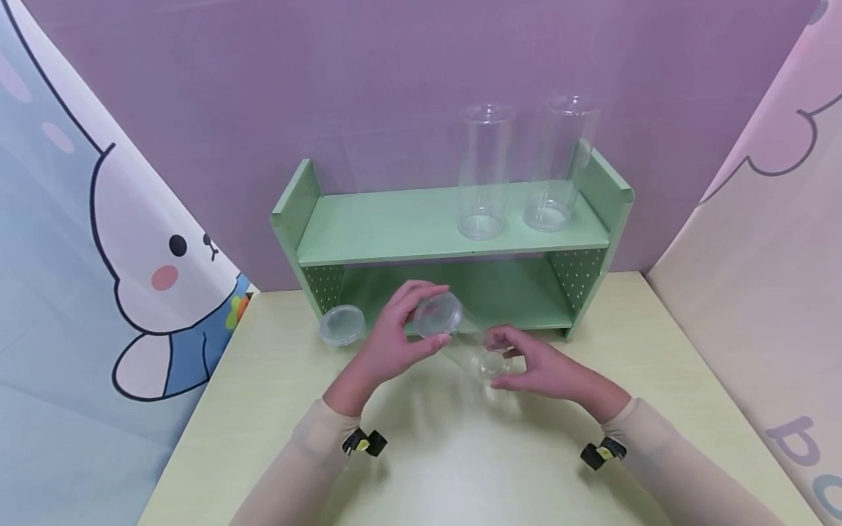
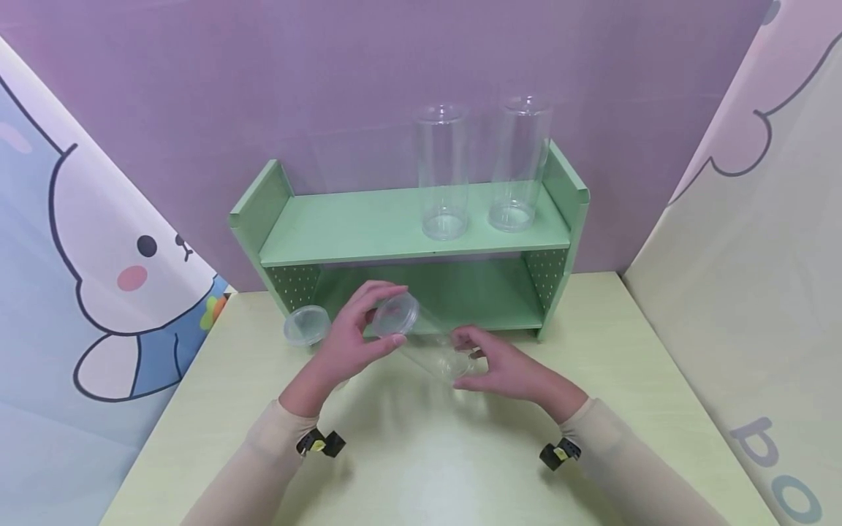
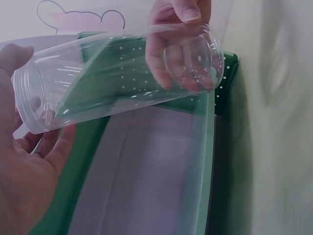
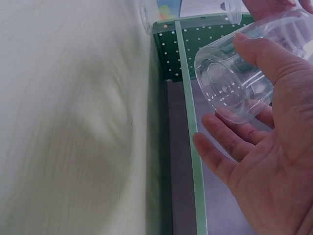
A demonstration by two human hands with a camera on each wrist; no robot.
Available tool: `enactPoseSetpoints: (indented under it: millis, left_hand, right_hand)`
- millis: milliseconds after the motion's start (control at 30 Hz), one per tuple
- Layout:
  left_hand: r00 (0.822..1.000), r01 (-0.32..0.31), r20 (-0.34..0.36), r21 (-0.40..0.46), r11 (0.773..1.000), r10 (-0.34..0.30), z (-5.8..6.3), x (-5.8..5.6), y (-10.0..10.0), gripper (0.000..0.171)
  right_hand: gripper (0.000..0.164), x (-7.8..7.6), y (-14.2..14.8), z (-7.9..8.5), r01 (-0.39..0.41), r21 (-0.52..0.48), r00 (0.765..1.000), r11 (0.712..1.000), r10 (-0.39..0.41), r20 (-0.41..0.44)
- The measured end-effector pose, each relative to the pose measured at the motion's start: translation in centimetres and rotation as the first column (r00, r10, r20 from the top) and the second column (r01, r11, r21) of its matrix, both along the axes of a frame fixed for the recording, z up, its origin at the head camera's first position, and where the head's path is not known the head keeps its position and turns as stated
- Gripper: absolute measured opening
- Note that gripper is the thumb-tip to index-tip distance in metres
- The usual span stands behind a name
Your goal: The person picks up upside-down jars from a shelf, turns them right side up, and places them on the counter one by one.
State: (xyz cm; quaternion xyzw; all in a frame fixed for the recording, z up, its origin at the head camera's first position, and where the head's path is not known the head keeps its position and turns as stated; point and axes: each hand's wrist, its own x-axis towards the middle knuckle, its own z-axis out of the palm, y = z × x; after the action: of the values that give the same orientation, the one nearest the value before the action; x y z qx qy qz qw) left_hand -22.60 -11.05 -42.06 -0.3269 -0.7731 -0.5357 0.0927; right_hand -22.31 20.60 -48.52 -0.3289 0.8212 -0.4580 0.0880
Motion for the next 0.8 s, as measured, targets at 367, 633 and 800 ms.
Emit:
enactPoseSetpoints:
  millis: [367, 633, 800]
  left_hand:
    - [0.998, 0.031, -0.048, -0.031, 0.999, -0.032, 0.8, -0.4, 0.6, 0.067]
    - [0.997, 0.031, -0.069, -0.055, 0.998, -0.035, 1.2, -0.5, 1.0, 0.065]
    - [0.997, 0.029, -0.074, -0.07, 0.997, -0.034, 1.2, -0.5, 1.1, 0.065]
  right_hand:
    - [0.07, -0.1, -0.8, -0.9, 0.013, -0.014, 1.0, 1.0, -0.013, 0.022]
    - [0.078, 0.1, -1.4, -1.2, 0.037, -0.042, 0.999, 0.998, -0.035, 0.041]
    - [0.086, 0.3, -1.7, -1.0, 0.081, -0.139, 0.996, 0.987, -0.083, -0.008]
